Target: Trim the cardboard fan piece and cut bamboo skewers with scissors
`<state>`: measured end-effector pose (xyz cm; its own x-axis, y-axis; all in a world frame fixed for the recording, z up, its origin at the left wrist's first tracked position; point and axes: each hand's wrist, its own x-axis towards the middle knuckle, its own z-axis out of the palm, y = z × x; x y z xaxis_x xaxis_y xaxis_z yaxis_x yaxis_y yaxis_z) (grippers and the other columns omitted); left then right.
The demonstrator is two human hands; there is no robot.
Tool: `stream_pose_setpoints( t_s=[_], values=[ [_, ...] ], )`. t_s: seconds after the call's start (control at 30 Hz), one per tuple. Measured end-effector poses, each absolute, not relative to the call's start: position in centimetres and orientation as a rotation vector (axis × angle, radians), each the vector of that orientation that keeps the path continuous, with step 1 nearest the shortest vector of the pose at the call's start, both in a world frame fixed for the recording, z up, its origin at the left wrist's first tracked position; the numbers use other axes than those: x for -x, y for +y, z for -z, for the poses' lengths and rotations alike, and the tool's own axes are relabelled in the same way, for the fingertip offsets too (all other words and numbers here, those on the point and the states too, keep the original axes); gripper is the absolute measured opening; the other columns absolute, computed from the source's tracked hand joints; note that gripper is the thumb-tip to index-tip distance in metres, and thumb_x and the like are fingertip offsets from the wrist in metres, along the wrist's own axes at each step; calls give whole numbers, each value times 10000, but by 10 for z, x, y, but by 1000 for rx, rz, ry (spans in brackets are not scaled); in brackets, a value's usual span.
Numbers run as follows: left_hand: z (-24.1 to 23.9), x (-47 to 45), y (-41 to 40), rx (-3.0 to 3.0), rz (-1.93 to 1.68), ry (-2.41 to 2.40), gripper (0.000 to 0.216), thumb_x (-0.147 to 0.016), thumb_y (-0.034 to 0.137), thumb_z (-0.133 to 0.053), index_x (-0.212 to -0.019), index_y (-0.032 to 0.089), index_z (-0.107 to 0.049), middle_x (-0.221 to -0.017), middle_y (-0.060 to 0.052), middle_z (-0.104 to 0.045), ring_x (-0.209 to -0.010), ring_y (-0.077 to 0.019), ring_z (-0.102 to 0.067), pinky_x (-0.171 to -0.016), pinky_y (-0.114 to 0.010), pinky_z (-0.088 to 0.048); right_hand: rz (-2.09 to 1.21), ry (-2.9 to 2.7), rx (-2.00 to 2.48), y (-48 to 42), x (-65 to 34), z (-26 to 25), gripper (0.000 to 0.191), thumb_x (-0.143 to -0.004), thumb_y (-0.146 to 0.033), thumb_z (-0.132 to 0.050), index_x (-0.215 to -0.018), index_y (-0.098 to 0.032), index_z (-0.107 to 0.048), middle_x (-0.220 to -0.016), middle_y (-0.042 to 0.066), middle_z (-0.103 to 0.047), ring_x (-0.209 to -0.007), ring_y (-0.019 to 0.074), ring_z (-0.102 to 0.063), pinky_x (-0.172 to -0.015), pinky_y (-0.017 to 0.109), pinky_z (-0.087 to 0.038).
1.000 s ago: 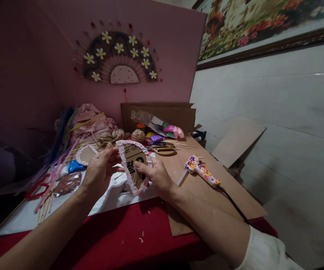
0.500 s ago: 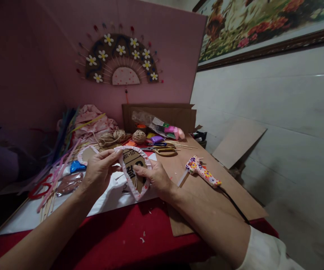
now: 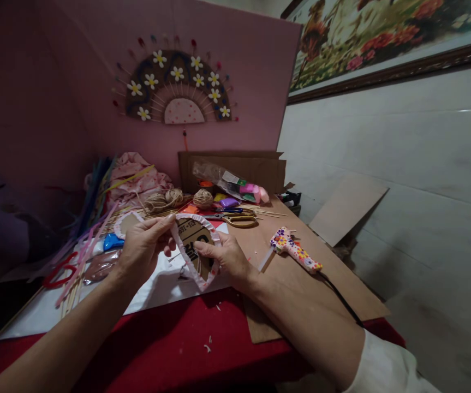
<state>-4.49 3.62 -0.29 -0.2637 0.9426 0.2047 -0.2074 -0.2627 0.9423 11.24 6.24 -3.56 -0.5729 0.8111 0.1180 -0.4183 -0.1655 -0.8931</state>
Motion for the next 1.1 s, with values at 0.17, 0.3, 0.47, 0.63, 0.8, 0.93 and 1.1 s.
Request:
stream_pose_setpoints(
  t_s=[0.17,0.3,0.47,0.63,0.8,0.93,1.1],
  values=[
    [3,43,35,-1081,-1682,1027,258,-638,330,-710,-585,110,-586,-463,16,-525,-342,-65,-444,-260,-157,-306,-1838,-1269,478,63,-113,35,303,-663,-291,-732,-900,-129,-635,-800,30,-645,-681,130,-578,-652,256,-459],
    [3,41,34,-1077,-1672,962,273,-668,360,-686,-605,117,-579,-524,7,-550,-366,-67,-458,-271,-168,-324,-1810,-1317,474,63,-113,35,302,-671,-309,-721,-897,-128,-635,-795,30,-641,-683,132,-580,-649,257,-449],
    [4,42,37,-1102,-1667,1019,291,-666,335,-693,-526,121,-555,-414,31,-481,-308,-47,-390,-269,-164,-278,-1829,-1331,489,61,-112,35,299,-663,-297,-725,-889,-124,-636,-804,36,-652,-661,113,-576,-637,233,-440],
    [4,43,37,-1108,-1634,1025,241,-635,303,-713,-554,120,-579,-447,27,-505,-330,-51,-402,-287,-173,-287,-1838,-1307,484,60,-112,32,299,-662,-294,-725,-891,-125,-632,-793,32,-647,-659,114,-572,-629,233,-440],
    [1,43,34,-1093,-1604,989,272,-647,365,-708,-603,124,-589,-523,30,-509,-387,-47,-423,-309,-161,-291,-1843,-1378,447,61,-114,32,288,-677,-297,-711,-901,-132,-641,-808,31,-646,-670,122,-579,-646,249,-459],
    [2,44,36,-1087,-1572,1118,331,-611,401,-732,-545,119,-573,-445,46,-455,-325,-31,-347,-275,-161,-220,-1831,-1425,493,62,-115,34,279,-663,-292,-722,-871,-127,-635,-766,20,-638,-629,113,-564,-601,232,-448],
    [5,46,39,-1078,-1553,1155,302,-567,365,-762,-545,122,-584,-437,51,-473,-312,-24,-339,-276,-157,-209,-1812,-1432,529,61,-115,35,281,-655,-305,-730,-841,-118,-633,-732,20,-632,-613,111,-548,-572,224,-437]
  ],
)
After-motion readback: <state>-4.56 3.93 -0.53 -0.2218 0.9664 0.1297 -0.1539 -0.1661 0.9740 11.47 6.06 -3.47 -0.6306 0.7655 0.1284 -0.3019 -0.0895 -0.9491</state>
